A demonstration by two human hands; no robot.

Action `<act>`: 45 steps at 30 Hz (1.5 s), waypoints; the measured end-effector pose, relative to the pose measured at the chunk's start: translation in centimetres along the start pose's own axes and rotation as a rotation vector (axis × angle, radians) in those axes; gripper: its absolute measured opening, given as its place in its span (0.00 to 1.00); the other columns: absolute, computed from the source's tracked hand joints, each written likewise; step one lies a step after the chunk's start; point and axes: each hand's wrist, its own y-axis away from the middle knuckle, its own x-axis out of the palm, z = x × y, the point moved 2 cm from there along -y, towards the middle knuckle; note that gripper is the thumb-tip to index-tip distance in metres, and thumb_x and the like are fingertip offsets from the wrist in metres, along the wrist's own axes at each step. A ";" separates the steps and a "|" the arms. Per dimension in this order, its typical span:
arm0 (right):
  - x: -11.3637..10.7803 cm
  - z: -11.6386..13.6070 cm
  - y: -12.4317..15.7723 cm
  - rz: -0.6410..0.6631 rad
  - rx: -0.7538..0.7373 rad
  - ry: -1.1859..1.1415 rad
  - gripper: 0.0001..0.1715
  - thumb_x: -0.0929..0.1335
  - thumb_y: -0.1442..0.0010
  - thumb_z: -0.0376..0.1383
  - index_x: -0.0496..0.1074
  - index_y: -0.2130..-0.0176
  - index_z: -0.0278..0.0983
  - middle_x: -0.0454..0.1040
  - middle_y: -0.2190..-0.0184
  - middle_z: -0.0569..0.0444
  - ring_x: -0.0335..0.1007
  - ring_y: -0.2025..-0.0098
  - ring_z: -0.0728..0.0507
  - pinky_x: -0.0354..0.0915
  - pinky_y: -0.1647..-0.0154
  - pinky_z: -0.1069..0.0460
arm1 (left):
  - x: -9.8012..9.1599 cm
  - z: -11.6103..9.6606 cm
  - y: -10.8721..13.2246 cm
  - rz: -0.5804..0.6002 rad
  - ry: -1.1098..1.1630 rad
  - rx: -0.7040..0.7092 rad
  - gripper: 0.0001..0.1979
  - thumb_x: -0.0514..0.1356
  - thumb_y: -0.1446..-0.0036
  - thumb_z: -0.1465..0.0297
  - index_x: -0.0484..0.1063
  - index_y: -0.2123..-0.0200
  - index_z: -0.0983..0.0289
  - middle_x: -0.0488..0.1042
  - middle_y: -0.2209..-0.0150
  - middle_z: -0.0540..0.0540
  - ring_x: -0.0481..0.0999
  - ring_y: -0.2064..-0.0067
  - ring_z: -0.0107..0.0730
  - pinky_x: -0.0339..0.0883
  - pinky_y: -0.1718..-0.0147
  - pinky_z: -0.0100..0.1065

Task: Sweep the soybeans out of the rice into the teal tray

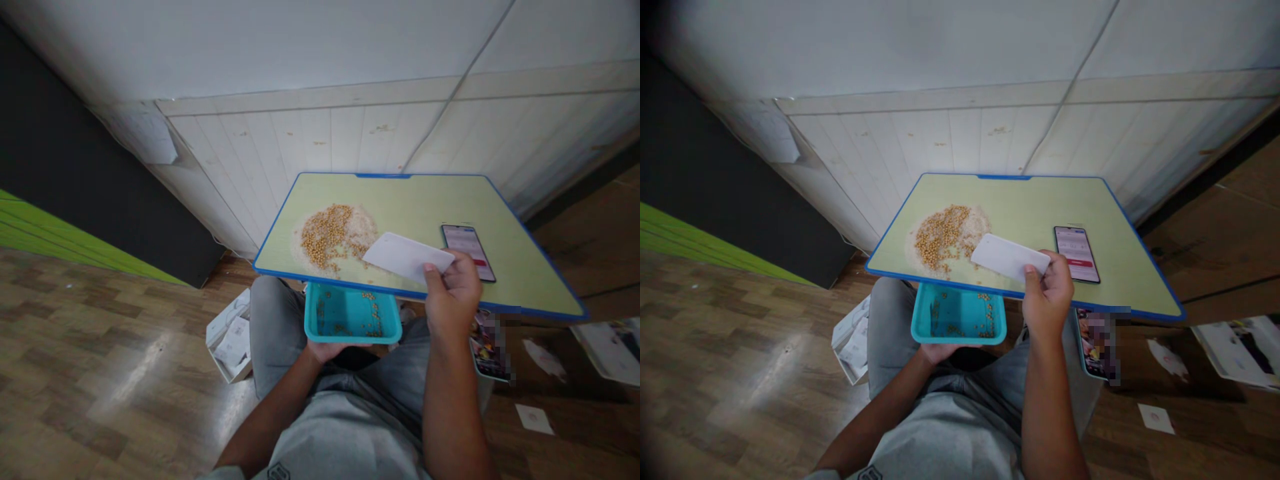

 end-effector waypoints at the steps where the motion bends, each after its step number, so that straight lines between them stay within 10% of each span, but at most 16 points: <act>1: 0.0 0.0 0.0 0.007 -0.002 0.007 0.15 0.74 0.40 0.44 0.72 0.56 0.41 0.74 0.65 0.54 0.74 0.63 0.42 0.69 0.63 0.49 | -0.1 0.1 -0.1 0.001 0.000 -0.003 0.43 0.37 0.32 0.35 0.76 0.36 0.53 0.68 0.24 0.58 0.56 0.23 0.76 0.48 0.29 0.78; 30: 0.0 -1.0 0.7 0.126 0.021 0.013 0.10 0.73 0.37 0.41 0.76 0.57 0.40 0.77 0.64 0.55 0.76 0.61 0.41 0.68 0.59 0.49 | -1.7 0.2 -0.8 0.348 0.057 0.009 0.46 0.34 0.32 0.37 0.75 0.31 0.53 0.54 0.19 0.60 0.44 0.19 0.73 0.25 0.30 0.84; 45: 0.7 -0.7 1.4 0.198 0.090 -0.061 0.10 0.74 0.38 0.42 0.77 0.58 0.39 0.78 0.66 0.56 0.75 0.64 0.43 0.68 0.62 0.51 | 0.0 -0.4 -0.3 0.286 0.034 0.038 0.49 0.30 0.32 0.35 0.77 0.32 0.51 0.65 0.23 0.57 0.55 0.22 0.76 0.45 0.32 0.85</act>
